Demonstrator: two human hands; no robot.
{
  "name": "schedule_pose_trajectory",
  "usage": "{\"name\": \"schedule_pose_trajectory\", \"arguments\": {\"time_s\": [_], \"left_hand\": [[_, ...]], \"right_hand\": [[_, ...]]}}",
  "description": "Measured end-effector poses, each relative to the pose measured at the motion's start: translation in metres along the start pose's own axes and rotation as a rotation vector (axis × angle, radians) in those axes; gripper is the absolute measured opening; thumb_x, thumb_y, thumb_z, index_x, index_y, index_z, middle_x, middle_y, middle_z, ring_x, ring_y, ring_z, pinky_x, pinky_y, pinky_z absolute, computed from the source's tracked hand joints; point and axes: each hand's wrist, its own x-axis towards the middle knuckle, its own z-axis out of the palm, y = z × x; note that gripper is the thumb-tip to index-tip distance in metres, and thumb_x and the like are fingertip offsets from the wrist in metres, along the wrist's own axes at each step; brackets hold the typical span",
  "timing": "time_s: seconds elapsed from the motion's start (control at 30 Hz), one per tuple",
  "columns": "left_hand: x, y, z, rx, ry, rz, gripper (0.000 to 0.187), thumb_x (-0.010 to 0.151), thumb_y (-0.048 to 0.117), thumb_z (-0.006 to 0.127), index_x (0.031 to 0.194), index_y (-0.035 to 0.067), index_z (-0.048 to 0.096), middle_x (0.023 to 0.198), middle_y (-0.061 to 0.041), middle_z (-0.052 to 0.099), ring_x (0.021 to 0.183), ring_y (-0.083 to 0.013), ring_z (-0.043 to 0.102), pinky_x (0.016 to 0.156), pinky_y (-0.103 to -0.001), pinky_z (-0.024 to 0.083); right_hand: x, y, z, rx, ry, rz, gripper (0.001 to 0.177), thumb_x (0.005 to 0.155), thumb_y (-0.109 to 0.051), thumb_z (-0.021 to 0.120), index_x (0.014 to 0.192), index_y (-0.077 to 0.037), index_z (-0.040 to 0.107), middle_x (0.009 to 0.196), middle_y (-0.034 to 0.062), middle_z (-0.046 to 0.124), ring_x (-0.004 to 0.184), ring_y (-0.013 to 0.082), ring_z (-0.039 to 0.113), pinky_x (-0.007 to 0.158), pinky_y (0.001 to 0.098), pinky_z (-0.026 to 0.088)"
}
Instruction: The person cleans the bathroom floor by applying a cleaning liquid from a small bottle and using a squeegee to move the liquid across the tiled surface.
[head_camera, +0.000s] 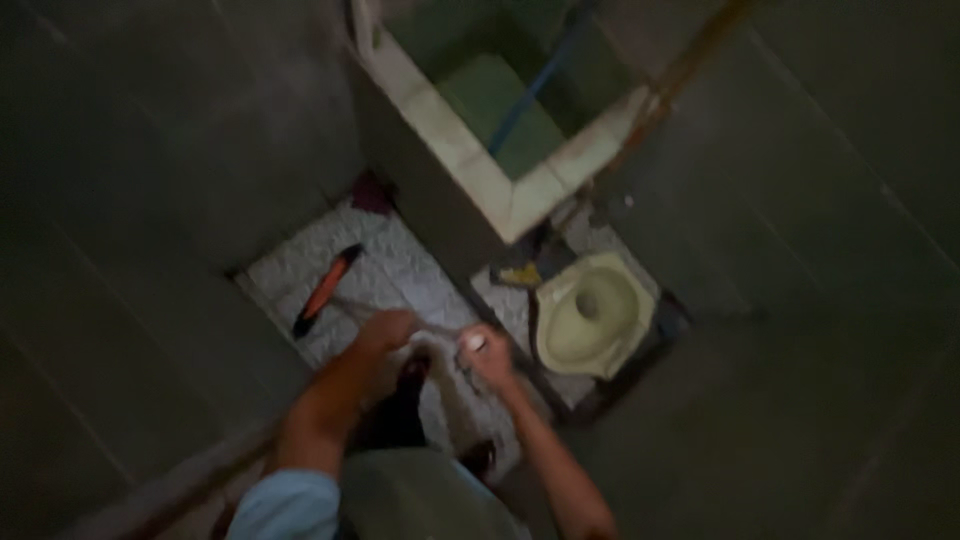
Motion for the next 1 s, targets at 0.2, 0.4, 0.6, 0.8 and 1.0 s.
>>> {"name": "schedule_pose_trajectory", "arguments": {"time_s": [0.2,0.4,0.6,0.8,1.0], "left_hand": [[-0.053,-0.044,-0.019,-0.142,0.35,-0.24,0.024,0.096,0.029,0.055,0.107,0.01,0.067,0.104,-0.017,0.071,0.099,-0.0371,0.068,0.085,-0.049,0.054],[-0.052,-0.032,0.022,-0.338,0.35,-0.259,0.025,0.096,0.029,0.056,0.105,0.007,0.064,0.1,-0.02,0.07,0.096,-0.0393,0.068,0.084,-0.049,0.053],[-0.007,0.065,0.043,-0.535,0.109,-0.206,0.026,0.096,0.028,0.056,0.103,0.004,0.062,0.096,-0.023,0.068,0.093,-0.0414,0.067,0.084,-0.049,0.053],[0.02,0.137,0.051,-0.197,-0.315,-0.016,0.037,0.09,0.04,0.059,0.116,0.014,0.063,0.109,-0.022,0.069,0.095,-0.0448,0.067,0.082,-0.052,0.053],[0.014,0.112,0.053,0.081,-0.357,0.105,0.026,0.099,0.028,0.05,0.115,0.01,0.06,0.107,-0.02,0.071,0.093,-0.0425,0.069,0.081,-0.054,0.054]], "right_hand": [[0.035,0.001,0.095,-0.386,-0.256,-0.122,0.023,0.092,-0.015,0.072,0.114,-0.007,0.074,0.1,0.0161,0.076,0.091,0.027,0.075,0.078,0.0371,0.058],[0.018,-0.023,0.084,-0.341,-0.189,-0.081,0.024,0.092,-0.019,0.073,0.114,-0.008,0.075,0.096,0.015,0.077,0.084,0.024,0.076,0.074,0.0353,0.058],[-0.021,-0.039,0.002,-0.392,0.164,-0.023,0.019,0.083,-0.012,0.072,0.101,-0.005,0.076,0.081,0.013,0.074,0.068,0.0206,0.071,0.063,0.0348,0.055],[-0.06,-0.045,-0.051,-0.473,0.45,-0.188,0.005,0.081,-0.004,0.066,0.085,-0.002,0.068,0.072,0.0158,0.065,0.062,0.0285,0.066,0.059,0.0381,0.051],[-0.06,-0.049,-0.051,-0.439,0.327,-0.378,0.002,0.078,-0.003,0.064,0.078,-0.003,0.065,0.07,0.0152,0.063,0.063,0.0341,0.065,0.059,0.0399,0.051]]}}
